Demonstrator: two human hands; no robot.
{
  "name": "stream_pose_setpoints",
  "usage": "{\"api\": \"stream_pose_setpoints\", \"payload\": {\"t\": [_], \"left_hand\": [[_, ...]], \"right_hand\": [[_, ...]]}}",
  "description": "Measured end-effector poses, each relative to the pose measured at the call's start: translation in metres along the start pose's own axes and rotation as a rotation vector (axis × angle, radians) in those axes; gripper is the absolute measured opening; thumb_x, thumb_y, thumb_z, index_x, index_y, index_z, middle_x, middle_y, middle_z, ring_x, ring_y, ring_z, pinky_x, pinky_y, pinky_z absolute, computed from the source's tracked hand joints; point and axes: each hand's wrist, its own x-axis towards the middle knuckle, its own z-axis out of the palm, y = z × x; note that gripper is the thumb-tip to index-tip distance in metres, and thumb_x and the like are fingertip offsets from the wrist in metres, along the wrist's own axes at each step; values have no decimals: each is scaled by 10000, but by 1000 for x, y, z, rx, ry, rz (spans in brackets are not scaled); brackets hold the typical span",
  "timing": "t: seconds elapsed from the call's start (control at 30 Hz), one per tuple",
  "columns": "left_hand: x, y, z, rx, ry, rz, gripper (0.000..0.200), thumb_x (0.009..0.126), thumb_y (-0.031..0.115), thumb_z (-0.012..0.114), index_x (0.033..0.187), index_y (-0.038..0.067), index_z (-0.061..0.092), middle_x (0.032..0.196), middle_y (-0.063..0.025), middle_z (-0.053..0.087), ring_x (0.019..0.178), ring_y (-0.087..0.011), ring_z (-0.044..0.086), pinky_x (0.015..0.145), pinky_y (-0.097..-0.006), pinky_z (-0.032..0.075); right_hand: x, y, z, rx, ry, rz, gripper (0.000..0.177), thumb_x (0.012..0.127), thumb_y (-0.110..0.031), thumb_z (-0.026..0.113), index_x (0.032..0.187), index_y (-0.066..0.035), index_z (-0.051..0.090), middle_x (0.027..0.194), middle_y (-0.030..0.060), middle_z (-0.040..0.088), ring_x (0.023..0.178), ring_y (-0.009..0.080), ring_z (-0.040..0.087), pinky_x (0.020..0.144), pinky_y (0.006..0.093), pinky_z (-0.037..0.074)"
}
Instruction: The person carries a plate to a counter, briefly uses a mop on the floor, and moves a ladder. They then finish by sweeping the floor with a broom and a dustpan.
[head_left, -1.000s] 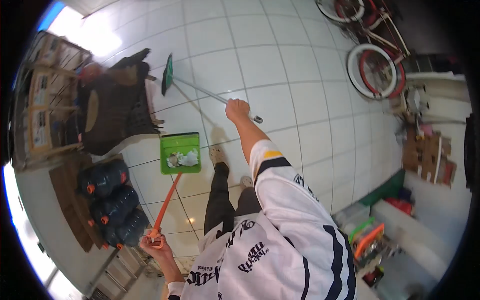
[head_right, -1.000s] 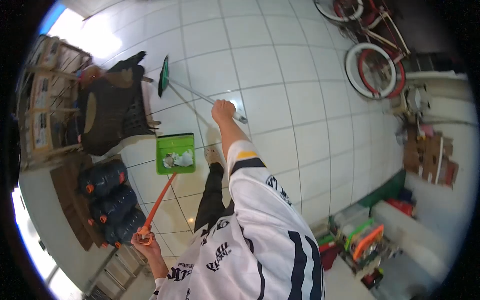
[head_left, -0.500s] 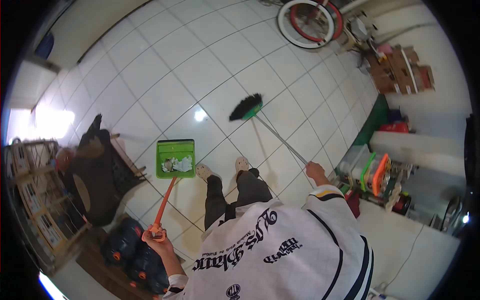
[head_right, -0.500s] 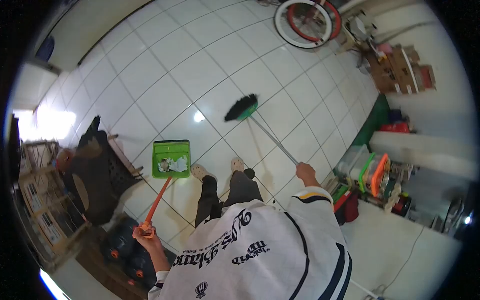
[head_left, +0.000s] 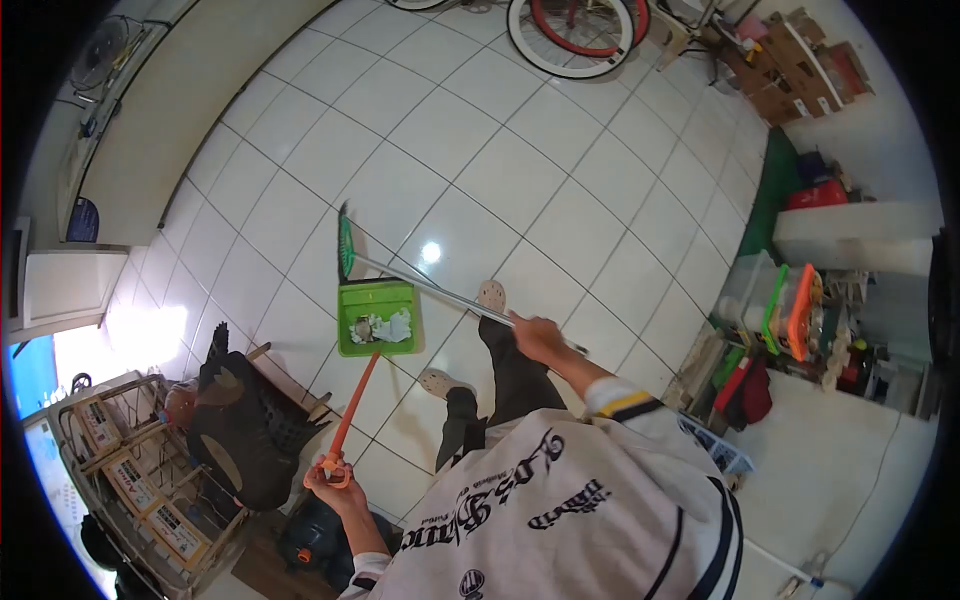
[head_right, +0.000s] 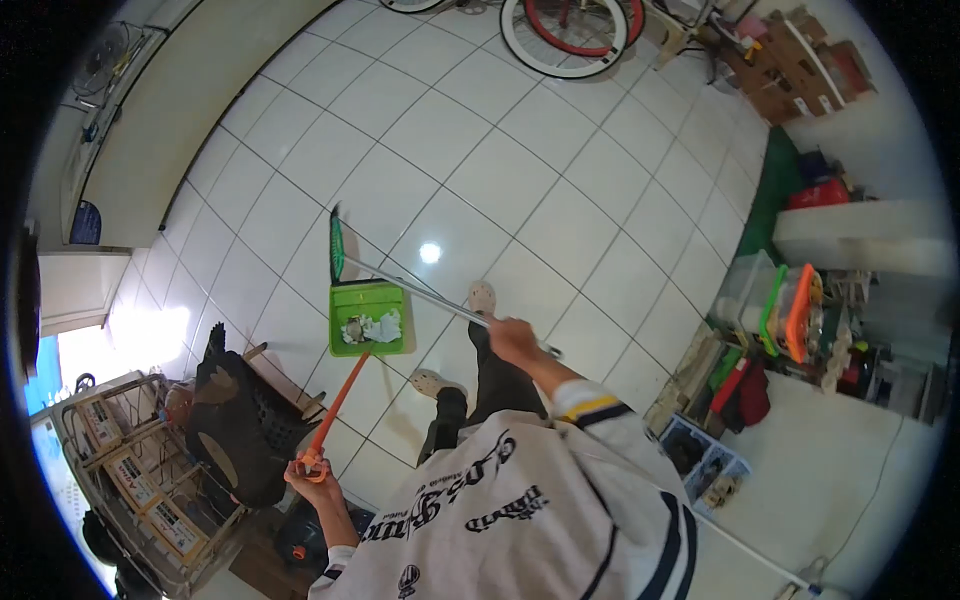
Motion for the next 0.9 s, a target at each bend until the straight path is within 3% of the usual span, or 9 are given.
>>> {"api": "stream_pose_setpoints", "payload": {"t": [0.1,0.2,0.33,0.43,0.53,0.63,0.73,0.8,0.9], "left_hand": [[-27,-21,44,-15,37,28,223,844,258,451,878,40,481,793,-157,567,562,-196,540,414,-213,412],[-17,-25,84,18,68,64,232,844,267,439,823,39,480,791,-124,562,559,-187,542,411,-225,434],[-47,-51,162,106,204,39,251,832,281,446,824,37,502,767,-154,547,571,-189,544,414,-222,434],[-44,-57,177,154,159,65,282,840,298,445,880,30,524,765,-187,548,569,-183,539,416,-219,432],[-23,-52,161,193,-131,-20,308,864,322,480,933,26,531,876,-120,573,696,-219,583,501,-264,497],[4,-66,170,231,-88,-5,282,860,321,520,921,46,525,870,-75,567,638,-182,566,490,-268,485],[22,-65,172,270,-190,-18,269,864,330,535,903,66,510,848,-63,561,614,-191,546,482,-266,476],[48,-67,164,293,-316,-65,264,867,337,533,891,76,505,837,-64,556,606,-195,540,476,-264,468],[93,-66,137,463,-378,-139,250,877,342,500,881,92,494,766,-67,539,582,-188,528,455,-265,440]], "right_hand": [[158,11,26,-29,162,-132,318,875,-164,370,1110,-49,550,841,181,640,770,339,626,703,447,485],[310,-6,-15,1,199,-13,301,881,-191,365,1046,-75,588,848,134,657,776,297,641,677,435,489],[379,65,-91,7,310,186,325,918,-211,328,980,-79,618,895,132,652,841,297,637,716,430,493],[370,146,-128,187,225,446,340,914,-228,316,1001,-89,613,1012,147,634,945,318,615,789,417,498],[331,249,-104,330,227,628,300,856,-219,426,1070,-107,605,1126,168,590,1058,323,563,843,434,481],[270,328,-72,310,21,720,287,825,-110,433,1018,4,611,937,209,643,877,311,640,721,422,519],[175,318,-36,314,-138,680,229,819,-86,462,790,31,657,683,200,638,644,280,648,579,397,520],[132,328,38,288,-322,559,233,814,-66,504,663,44,644,639,197,627,549,266,629,522,382,514],[5,217,109,714,-9,922,89,764,-9,592,705,57,599,647,199,624,518,268,626,475,393,506]]}}
